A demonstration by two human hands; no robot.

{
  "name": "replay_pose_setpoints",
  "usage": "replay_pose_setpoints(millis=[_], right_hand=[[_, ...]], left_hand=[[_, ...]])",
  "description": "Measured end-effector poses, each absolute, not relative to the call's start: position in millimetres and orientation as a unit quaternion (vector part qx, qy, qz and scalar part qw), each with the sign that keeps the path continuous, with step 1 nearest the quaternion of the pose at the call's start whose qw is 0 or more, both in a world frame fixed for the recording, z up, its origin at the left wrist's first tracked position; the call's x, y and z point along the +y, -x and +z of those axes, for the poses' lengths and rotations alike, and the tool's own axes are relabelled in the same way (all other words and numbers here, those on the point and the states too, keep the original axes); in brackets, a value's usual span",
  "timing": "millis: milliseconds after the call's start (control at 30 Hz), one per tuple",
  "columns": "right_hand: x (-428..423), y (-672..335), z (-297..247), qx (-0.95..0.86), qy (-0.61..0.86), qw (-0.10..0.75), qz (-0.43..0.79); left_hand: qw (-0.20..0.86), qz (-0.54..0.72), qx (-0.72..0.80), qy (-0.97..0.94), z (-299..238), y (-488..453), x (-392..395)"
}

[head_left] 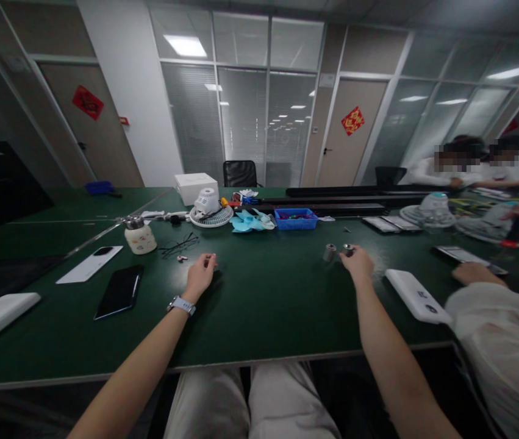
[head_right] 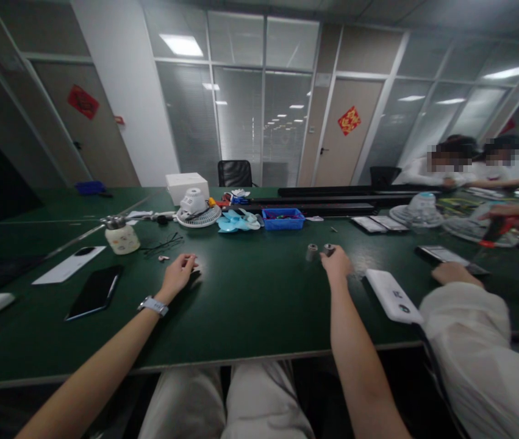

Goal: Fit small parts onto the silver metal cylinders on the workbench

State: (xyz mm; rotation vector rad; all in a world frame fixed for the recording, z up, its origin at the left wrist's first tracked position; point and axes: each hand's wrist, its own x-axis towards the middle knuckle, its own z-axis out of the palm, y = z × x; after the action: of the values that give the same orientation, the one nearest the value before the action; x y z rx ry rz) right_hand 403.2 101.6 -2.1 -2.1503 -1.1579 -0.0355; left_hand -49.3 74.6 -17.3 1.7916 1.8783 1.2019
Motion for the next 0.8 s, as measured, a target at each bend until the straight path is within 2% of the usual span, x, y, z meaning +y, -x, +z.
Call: replay_pose_setpoints(millis=[100, 200, 267, 333, 467, 567, 667, 800], right_hand=[[95.3, -366.7, 9.8, -0.497, 0.743, 0.441, -0.084], [86.0, -315.0, 23.7, -0.557, 0.655, 0.495, -0.128], [79.3, -281.5, 28.7, -0.584, 0.609, 0.521, -0.125], [73.6, -251.2, 26.4, -0.633, 0.556, 0.534, -0.069], [67.9, -198.6, 0.8, -0.730, 0.464, 0.486, 0.124], [69.0, -170.4, -19.7, -0.763, 0.431, 0.437, 0.202], [70.8, -157.7, -29.7, -0.773, 0.426, 0.416, 0.218], [70.4, -156.9, -29.8, -0.796, 0.432, 0.384, 0.181]], left_hand=[[0.134, 0.430, 0.629, -0.633, -19.1, 43.5, 74.0], [0.142, 0.455, 0.588, -0.654, -21.0, 32.8, 72.8], [0.150, 0.470, 0.566, -0.660, -20.9, 24.5, 70.8], [0.154, 0.481, 0.549, -0.667, -19.2, 16.6, 67.4], [0.173, 0.483, 0.499, -0.699, -13.5, 4.4, 58.5], [0.185, 0.472, 0.467, -0.724, -11.9, 0.5, 54.6], [0.174, 0.465, 0.467, -0.731, -12.2, 0.5, 54.8], [0.177, 0.443, 0.465, -0.746, -10.7, 1.2, 55.7]])
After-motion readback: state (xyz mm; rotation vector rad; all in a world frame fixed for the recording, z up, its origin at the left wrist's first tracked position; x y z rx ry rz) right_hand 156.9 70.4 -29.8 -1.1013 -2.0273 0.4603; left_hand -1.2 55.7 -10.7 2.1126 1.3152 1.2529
